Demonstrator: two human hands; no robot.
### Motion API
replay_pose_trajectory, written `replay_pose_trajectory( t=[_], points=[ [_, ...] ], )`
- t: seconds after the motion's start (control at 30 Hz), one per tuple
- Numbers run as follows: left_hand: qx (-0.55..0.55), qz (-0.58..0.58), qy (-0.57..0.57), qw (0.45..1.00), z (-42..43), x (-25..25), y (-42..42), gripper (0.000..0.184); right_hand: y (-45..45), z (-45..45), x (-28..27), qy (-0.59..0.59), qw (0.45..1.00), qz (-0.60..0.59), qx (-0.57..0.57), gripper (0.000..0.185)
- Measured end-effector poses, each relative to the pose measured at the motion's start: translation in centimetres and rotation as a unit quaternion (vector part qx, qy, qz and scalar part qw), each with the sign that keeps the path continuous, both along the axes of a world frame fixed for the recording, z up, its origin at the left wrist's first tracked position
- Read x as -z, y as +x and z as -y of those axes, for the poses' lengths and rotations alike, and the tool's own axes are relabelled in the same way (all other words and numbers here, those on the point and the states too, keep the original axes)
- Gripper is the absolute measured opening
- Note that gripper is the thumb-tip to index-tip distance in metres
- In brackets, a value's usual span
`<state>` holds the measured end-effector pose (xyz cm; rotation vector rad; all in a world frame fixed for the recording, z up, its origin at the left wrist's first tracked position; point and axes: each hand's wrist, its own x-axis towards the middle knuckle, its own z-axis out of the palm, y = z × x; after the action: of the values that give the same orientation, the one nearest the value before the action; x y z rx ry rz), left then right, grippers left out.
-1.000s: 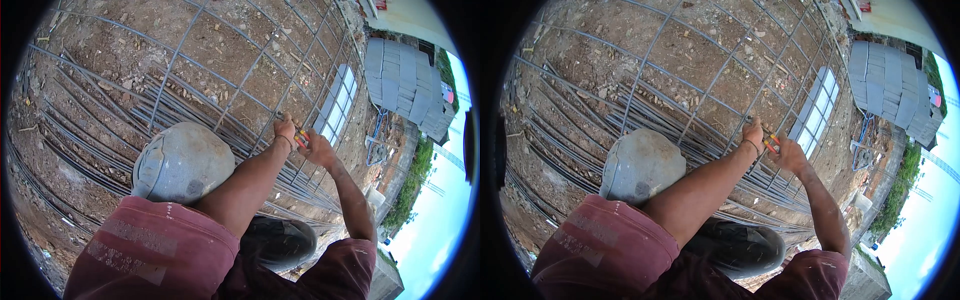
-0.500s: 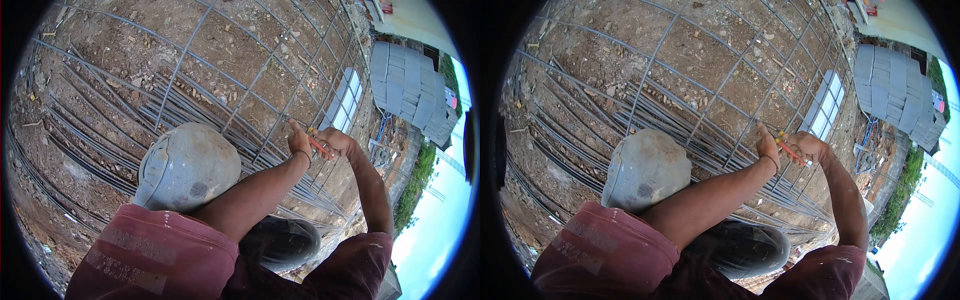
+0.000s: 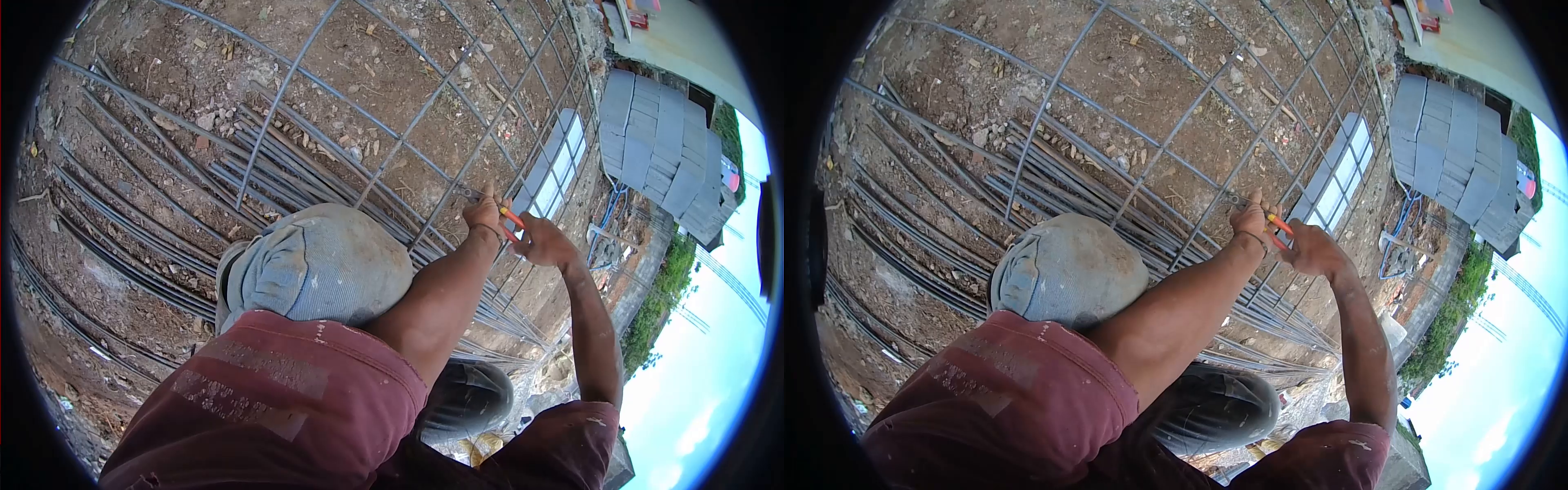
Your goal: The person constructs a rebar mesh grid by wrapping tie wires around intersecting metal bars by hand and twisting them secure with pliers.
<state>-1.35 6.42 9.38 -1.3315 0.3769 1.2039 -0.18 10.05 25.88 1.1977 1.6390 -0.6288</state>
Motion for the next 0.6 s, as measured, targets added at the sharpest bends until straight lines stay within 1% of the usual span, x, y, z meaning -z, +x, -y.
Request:
replay_pose_trajectory(
  t=[0.03,0.07,0.1,0.13,0.17,0.2,0.27,0.3,0.33,0.37,0.4,0.43,0.47,0.5,0.53,0.57,0.6],
  points=[
    [-0.005,-0.019,-0.017,1.0,-0.6,0.1,0.3,0.028,0.6,0.9,-0.1,0.118,0.955,0.007,-0.272,0.041],
    [-0.003,-0.017,-0.019,1.0,-1.3,0.1,0.6,0.028,0.0,2.2,0.1,0.116,0.956,0.009,-0.271,0.041],
    [-0.014,-0.012,-0.042,0.999,-2.1,0.3,0.9,0.029,-0.9,3.9,1.0,0.246,0.899,0.01,-0.363,0.039],
    [-0.024,-0.006,-0.066,0.997,-2.1,0.3,0.8,0.03,-1.5,5.0,1.4,0.368,0.817,0.012,-0.443,0.038],
    [0.005,-0.019,-0.072,0.997,-1.9,-0.3,0.2,0.034,0.2,4.8,2.4,0.379,0.806,-0.007,-0.456,0.035],
    [0.003,-0.018,-0.074,0.997,-1.5,-0.5,-0.1,0.034,1.8,4.7,3.2,0.377,0.806,-0.008,-0.457,0.035],
    [0.082,-0.106,-0.063,0.989,-0.7,-0.6,-0.4,0.034,3.1,4.5,4.1,0.296,0.888,0.006,-0.353,0.034],
    [0.082,-0.108,-0.063,0.989,-0.9,-0.6,-0.5,0.034,3.9,4.3,4.4,0.299,0.888,-0.038,-0.346,0.023],
    [0.123,-0.101,-0.072,0.985,-0.8,-0.7,-0.8,0.034,4.5,3.9,4.4,0.297,0.89,-0.038,-0.344,0.023],
    [0.165,-0.093,-0.082,0.978,-0.5,-0.8,-0.9,0.035,5.2,3.4,4.3,0.231,0.925,-0.095,-0.286,0.019],
    [0.169,-0.092,-0.083,0.978,0.0,-0.9,-1.1,0.035,5.7,2.9,4.5,0.163,0.949,-0.15,-0.224,0.016],
    [0.151,-0.116,-0.081,0.978,0.4,-0.9,-1.5,0.036,1.0,1.9,2.3,-0.013,0.987,-0.031,0.157,0.016],
    [0.131,-0.141,-0.077,0.978,0.2,-0.9,-1.5,0.037,1.5,1.4,2.3,-0.008,0.987,-0.032,0.158,0.016],
    [0.073,-0.127,-0.091,0.985,0.1,-0.6,-1.1,0.038,2.3,0.8,2.4,-0.063,0.936,-0.034,0.345,0.018],
    [0.07,-0.13,-0.088,0.985,0.0,-0.1,-1.0,0.038,1.4,0.6,2.3,-0.119,0.847,-0.037,0.516,0.02],
    [0.126,-0.131,-0.091,0.979,-0.3,0.5,-1.0,0.039,0.6,0.3,1.8,-0.094,0.883,-0.015,0.46,0.015],
    [0.183,-0.128,-0.096,0.97,-0.4,0.8,-0.6,0.039,-0.2,0.6,1.6,-0.095,0.884,-0.013,0.457,0.015]
  ],
)
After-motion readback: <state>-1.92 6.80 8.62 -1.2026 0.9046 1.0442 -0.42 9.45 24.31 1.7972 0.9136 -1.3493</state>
